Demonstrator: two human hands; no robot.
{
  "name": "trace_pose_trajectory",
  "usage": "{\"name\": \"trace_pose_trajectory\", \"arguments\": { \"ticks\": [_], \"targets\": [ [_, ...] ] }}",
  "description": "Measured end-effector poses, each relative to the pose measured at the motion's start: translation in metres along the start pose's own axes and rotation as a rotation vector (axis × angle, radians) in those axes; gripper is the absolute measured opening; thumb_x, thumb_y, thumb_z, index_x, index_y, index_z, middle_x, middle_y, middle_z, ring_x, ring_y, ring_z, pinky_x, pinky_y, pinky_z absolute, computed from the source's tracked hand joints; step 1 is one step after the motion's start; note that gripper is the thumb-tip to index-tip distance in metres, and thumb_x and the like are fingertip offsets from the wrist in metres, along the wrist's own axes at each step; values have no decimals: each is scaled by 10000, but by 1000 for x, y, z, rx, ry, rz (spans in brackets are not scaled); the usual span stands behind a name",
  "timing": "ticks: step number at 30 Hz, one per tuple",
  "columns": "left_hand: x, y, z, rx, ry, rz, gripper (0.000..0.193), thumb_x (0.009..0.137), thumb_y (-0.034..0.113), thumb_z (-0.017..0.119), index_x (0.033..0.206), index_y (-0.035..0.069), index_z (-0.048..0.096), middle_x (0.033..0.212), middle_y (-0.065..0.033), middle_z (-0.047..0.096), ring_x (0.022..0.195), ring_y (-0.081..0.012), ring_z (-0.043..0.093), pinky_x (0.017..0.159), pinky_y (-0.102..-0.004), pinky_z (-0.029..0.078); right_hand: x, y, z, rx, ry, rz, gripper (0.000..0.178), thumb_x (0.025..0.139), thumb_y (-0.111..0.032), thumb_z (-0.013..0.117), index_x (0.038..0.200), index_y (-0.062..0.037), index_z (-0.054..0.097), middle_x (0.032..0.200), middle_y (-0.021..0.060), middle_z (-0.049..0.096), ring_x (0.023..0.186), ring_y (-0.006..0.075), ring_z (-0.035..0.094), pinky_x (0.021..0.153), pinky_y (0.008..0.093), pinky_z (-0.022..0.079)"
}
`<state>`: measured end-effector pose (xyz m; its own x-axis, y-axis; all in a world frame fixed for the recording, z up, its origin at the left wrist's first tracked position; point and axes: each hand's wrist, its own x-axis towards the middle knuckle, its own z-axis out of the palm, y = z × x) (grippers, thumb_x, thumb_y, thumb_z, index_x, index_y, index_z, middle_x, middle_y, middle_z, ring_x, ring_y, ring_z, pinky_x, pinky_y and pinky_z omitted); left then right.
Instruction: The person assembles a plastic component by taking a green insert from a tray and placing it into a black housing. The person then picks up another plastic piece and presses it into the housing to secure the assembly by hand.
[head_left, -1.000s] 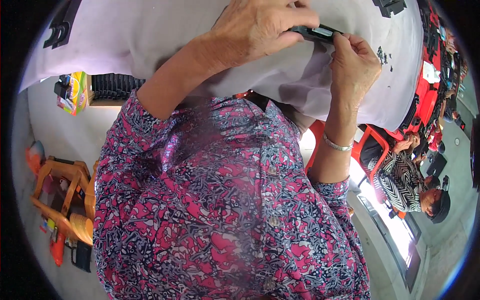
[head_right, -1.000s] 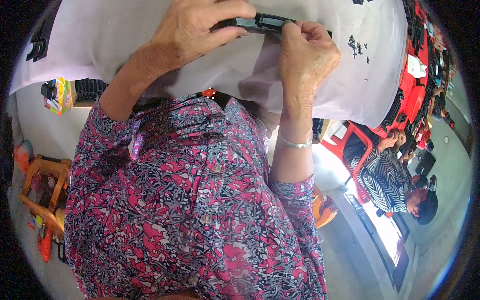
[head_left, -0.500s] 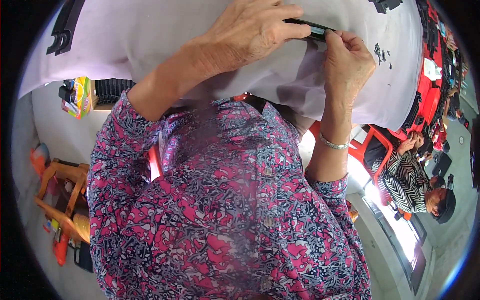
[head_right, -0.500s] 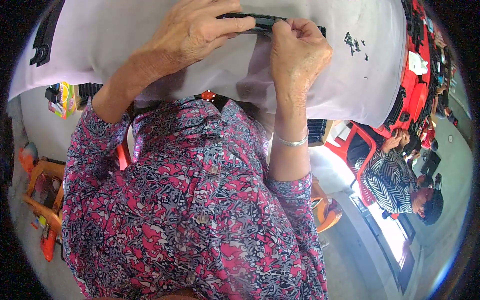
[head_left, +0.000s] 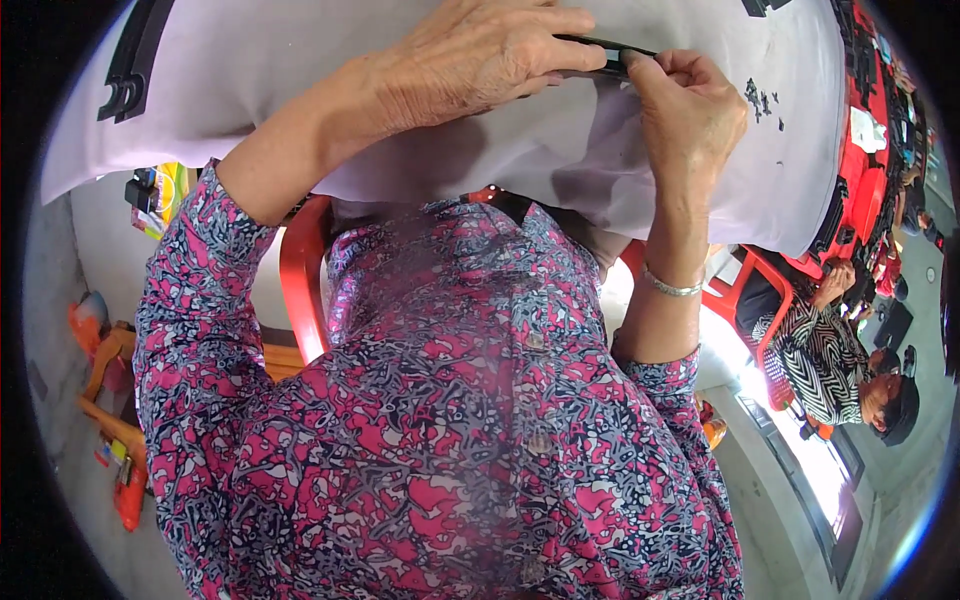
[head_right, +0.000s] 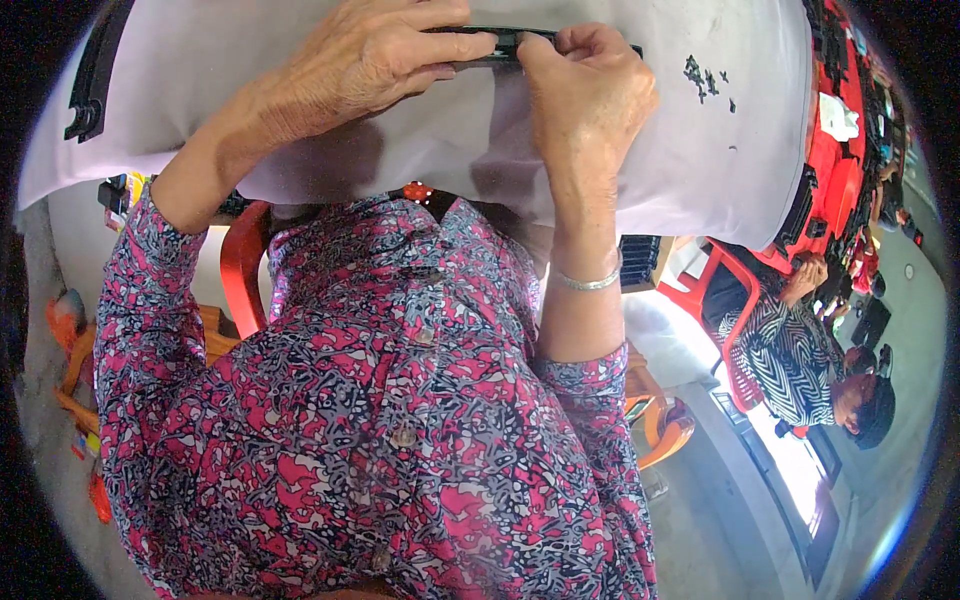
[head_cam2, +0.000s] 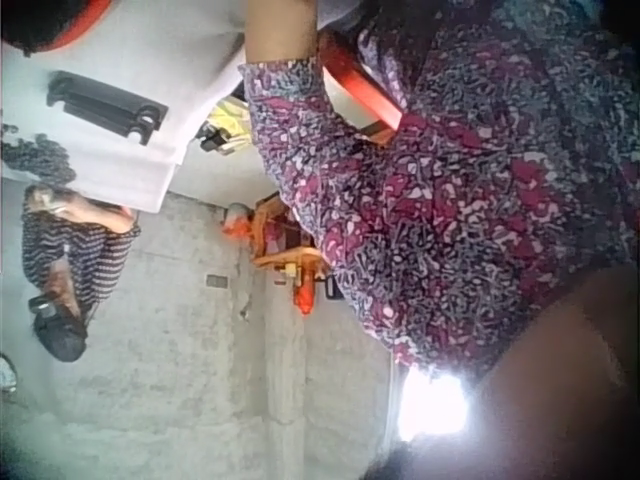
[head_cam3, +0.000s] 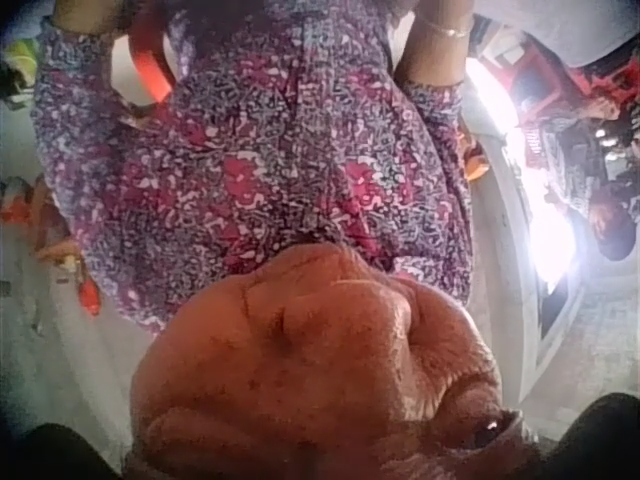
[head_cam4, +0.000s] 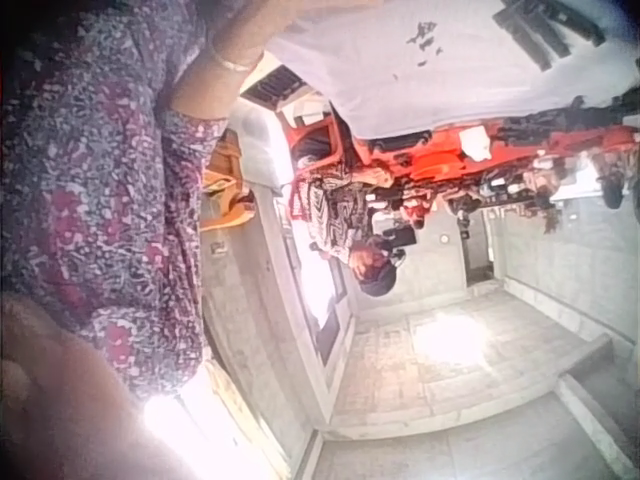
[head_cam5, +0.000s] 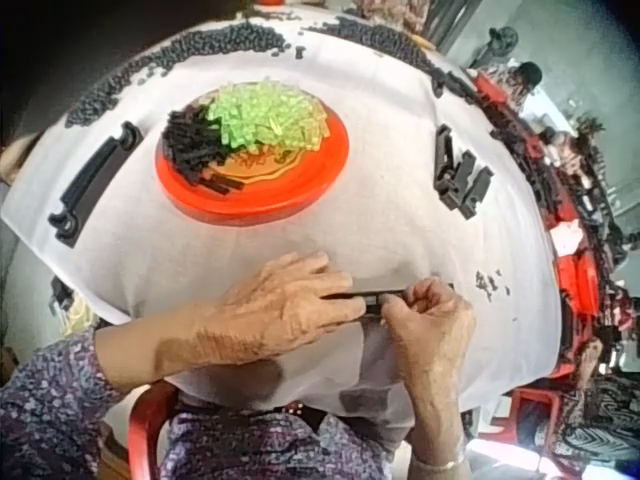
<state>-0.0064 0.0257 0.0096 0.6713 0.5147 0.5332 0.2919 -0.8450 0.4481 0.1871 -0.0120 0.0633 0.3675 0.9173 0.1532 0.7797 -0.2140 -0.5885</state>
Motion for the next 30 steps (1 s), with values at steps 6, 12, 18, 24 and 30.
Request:
{"name": "trace_pose_trajectory", "arguments": {
  "ticks": [6, 12, 18, 24, 30],
  "targets": [
    [4, -2, -2, 7, -167, -92, 286, 919, 181, 663, 1200, 131, 670, 1151, -82, 621, 1092, -314, 560, 943, -467, 474, 10, 1, -3, -226, -93, -72, 360, 723, -349, 849, 823, -17, 753, 618, 6, 654, 582, 77, 576, 613, 254, 497],
    [0, -2, 6, 62, -58, -52, 318, 899, 162, 684, 1215, 129, 670, 1163, -98, 637, 1104, -326, 572, 958, -476, 472, 6, 8, 5, -114, 1, -72, 401, 692, -358, 854, 858, -11, 743, 669, 36, 676, 624, 106, 610, 641, 273, 514],
    [0, -3, 9, 31, -94, -93, 375, 893, 161, 694, 1266, 137, 670, 1246, -134, 636, 1177, -365, 565, 1018, -497, 456, 21, 1, -7, -245, -153, -60, 357, 684, -313, 798, 850, -5, 727, 682, 61, 682, 654, 153, 637, 679, 300, 532],
    [-5, 6, 0, 57, 18, -25, 429, 891, 156, 695, 1316, 132, 640, 1328, -153, 606, 1261, -413, 530, 1077, -534, 422, 31, -2, -6, -310, -219, -196, 315, 772, -272, 777, 925, -6, 709, 718, 43, 670, 634, 127, 614, 655, 281, 523],
    [3, 3, -3, 25, -244, -126, 444, 877, 158, 707, 1315, 147, 632, 1319, -140, 602, 1261, -397, 537, 1066, -526, 436, 27, -20, -12, -165, -292, -127, 178, 720, -110, 750, 794, 28, 665, 624, 116, 627, 570, 171, 588, 547, 341, 485]
  ]
}}
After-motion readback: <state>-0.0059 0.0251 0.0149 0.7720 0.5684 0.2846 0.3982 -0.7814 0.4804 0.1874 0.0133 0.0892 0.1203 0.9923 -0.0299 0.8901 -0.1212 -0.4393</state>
